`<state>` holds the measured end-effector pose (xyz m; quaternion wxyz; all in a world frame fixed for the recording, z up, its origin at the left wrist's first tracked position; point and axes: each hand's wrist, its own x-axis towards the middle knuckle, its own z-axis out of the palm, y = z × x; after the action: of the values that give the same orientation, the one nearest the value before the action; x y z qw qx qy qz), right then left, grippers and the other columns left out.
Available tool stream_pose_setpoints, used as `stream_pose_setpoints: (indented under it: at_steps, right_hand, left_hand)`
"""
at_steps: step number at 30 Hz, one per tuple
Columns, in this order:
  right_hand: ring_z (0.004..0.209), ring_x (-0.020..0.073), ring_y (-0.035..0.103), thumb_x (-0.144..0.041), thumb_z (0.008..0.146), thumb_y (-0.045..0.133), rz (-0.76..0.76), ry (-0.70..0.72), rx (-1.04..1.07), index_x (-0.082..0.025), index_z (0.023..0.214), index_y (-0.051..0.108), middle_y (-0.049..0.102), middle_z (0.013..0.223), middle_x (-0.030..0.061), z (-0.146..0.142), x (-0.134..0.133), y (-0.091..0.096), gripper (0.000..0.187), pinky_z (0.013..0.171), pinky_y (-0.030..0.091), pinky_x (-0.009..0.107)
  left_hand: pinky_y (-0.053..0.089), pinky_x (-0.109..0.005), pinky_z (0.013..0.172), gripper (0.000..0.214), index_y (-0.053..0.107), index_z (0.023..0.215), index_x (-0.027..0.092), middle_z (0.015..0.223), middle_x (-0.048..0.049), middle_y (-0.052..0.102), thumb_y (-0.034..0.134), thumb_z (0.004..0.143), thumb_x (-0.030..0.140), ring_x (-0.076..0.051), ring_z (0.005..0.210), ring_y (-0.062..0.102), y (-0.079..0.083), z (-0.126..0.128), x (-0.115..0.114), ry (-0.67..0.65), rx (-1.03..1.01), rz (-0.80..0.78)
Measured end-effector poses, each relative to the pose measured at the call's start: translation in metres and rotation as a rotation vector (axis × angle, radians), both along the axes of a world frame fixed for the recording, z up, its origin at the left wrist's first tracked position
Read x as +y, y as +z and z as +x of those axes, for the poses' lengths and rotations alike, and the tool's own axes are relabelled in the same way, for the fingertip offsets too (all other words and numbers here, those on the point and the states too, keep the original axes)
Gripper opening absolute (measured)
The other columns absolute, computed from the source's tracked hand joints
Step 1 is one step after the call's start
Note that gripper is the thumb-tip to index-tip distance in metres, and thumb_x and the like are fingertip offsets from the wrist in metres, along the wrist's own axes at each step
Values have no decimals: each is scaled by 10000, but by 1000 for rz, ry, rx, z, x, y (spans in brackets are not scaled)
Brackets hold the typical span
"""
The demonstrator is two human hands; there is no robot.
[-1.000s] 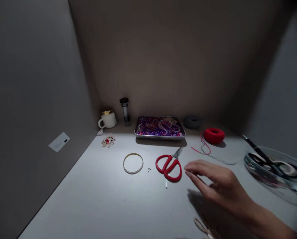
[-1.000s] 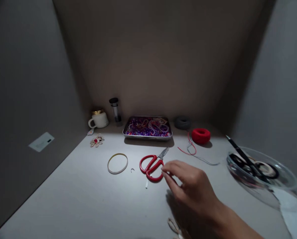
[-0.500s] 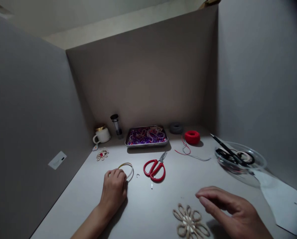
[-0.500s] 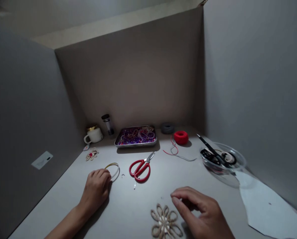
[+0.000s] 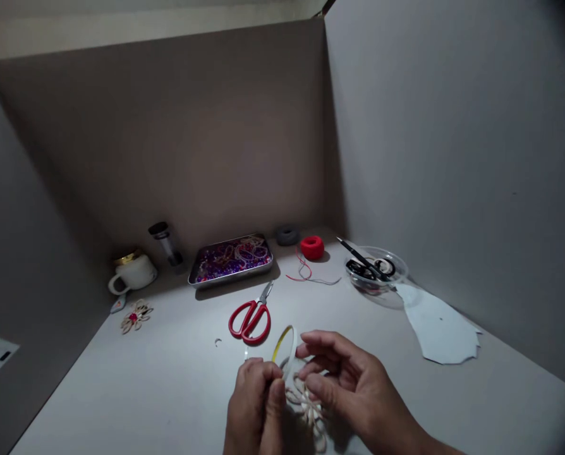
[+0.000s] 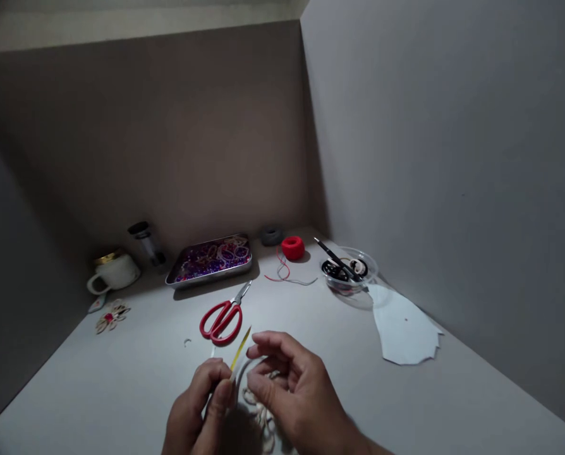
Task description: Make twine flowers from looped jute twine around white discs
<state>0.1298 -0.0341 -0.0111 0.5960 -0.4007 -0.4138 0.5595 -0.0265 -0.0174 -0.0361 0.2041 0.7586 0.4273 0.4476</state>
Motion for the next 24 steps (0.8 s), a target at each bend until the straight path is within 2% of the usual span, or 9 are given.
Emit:
stream_pose_setpoints:
  at_steps: [4,9,12,16,20,24]
  right_hand:
    - [775,193,635,-255,597,770,-7,-12,60,-198,937,623,653,885,67,-3,-2,1,375,708,529,339]
    - [781,185,638,-223,635,738,14,5,33,-209,949,647,660,845,45,-5,-4,0,327,760,521,338]
    - [793,184,635,-172,675,693,97,31,-68,-220,956,677,658,843,41,-3,-4,-3,286,756,522,320]
    - [807,189,636,-116,706,640,261,61,-191,-262,1002,683,651,888,46,0,-1,-5,332,731,533,310]
    - [821,198,642,-109,710,648,413,16,-344,-284,967,697,675,923,52,2,-2,-9,315,738,530,312]
    - [798,190,649,-70,694,643,484,-77,-416,-279,922,686,695,873,32,2,-5,-12,312,721,527,282]
  left_hand:
    - [434,-362,812,220,472,721,225,624,-9,521,352,888,303,-184,677,522,-9,0,0,37,35,122]
    - [414,-370,832,275,468,728,232,578,19,517,289,914,326,-158,577,519,-10,3,-3,17,129,248]
    - [386,-393,858,340,486,732,222,545,32,509,235,927,341,-133,498,488,-10,6,-3,-31,187,279]
    - [403,-405,823,446,523,729,218,536,14,542,170,925,409,-141,475,503,-13,5,1,-49,273,301]
    - [448,-374,788,357,502,690,216,519,17,577,243,919,303,-134,457,537,-14,-2,9,-101,414,353]
    - [494,-327,679,293,472,627,214,426,44,547,308,870,203,-108,337,483,-5,-4,14,-202,563,467]
